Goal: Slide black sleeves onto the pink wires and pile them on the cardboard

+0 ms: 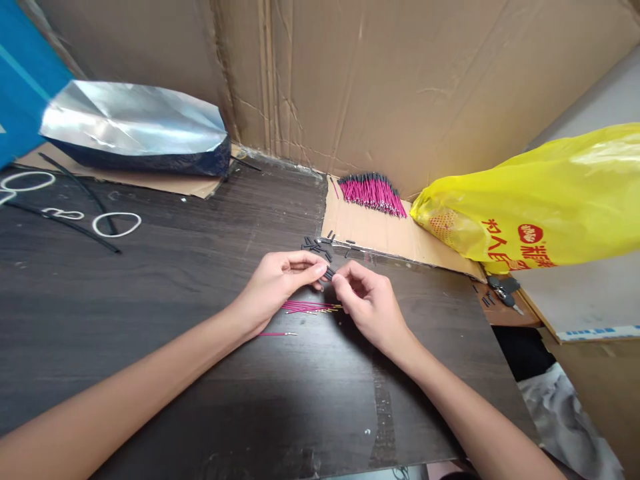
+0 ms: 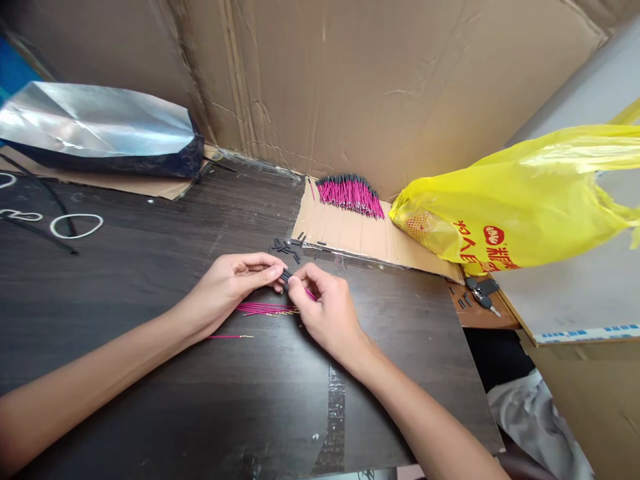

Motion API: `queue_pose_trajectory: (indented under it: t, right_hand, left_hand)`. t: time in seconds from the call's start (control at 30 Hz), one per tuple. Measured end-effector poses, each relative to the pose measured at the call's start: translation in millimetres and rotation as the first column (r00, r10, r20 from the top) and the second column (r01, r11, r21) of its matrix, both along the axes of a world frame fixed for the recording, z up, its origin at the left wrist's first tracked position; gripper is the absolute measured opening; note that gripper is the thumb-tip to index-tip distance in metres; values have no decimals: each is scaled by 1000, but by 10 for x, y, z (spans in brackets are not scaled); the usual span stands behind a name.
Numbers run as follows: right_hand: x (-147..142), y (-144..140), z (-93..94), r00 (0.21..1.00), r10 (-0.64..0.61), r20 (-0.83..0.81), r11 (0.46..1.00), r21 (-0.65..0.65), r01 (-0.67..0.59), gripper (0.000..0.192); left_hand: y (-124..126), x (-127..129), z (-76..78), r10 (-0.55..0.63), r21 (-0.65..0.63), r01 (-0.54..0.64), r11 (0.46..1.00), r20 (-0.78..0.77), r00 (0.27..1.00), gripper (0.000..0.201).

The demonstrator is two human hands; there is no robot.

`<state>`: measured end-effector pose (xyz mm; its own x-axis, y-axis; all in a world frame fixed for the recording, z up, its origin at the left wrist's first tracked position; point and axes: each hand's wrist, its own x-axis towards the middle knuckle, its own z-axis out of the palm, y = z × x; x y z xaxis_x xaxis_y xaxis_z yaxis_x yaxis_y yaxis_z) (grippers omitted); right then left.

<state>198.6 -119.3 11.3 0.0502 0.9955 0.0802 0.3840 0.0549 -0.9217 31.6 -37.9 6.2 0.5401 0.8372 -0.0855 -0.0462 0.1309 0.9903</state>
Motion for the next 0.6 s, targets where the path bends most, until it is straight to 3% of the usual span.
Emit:
queue_pose_trajectory:
  t: [0.07, 0.17, 0.3, 0.4, 0.6]
  right_hand:
    - [6, 10, -11, 1000, 18, 23, 1000, -7, -18, 24]
    - [19, 39, -22, 996, 32, 80, 999, 10, -33, 25]
    - [19, 63, -20, 988, 35, 148, 994, 101, -50, 25]
    - [19, 55, -15, 982, 57, 177, 992, 98, -76, 24]
    - [56, 38, -33, 938, -12, 345, 993, 112, -28, 18]
  left_hand:
    - [22, -19, 15, -78, -46, 78, 996, 0, 997, 18]
    - [48, -34, 45, -94, 12, 95, 995, -61, 994, 21]
    - [61, -32, 50, -52, 223, 89, 971, -168, 984, 24]
    - [56, -41, 22, -13, 327, 92, 940, -236, 972, 23]
    - [38, -79, -34, 180, 494, 4, 869, -324, 929, 22]
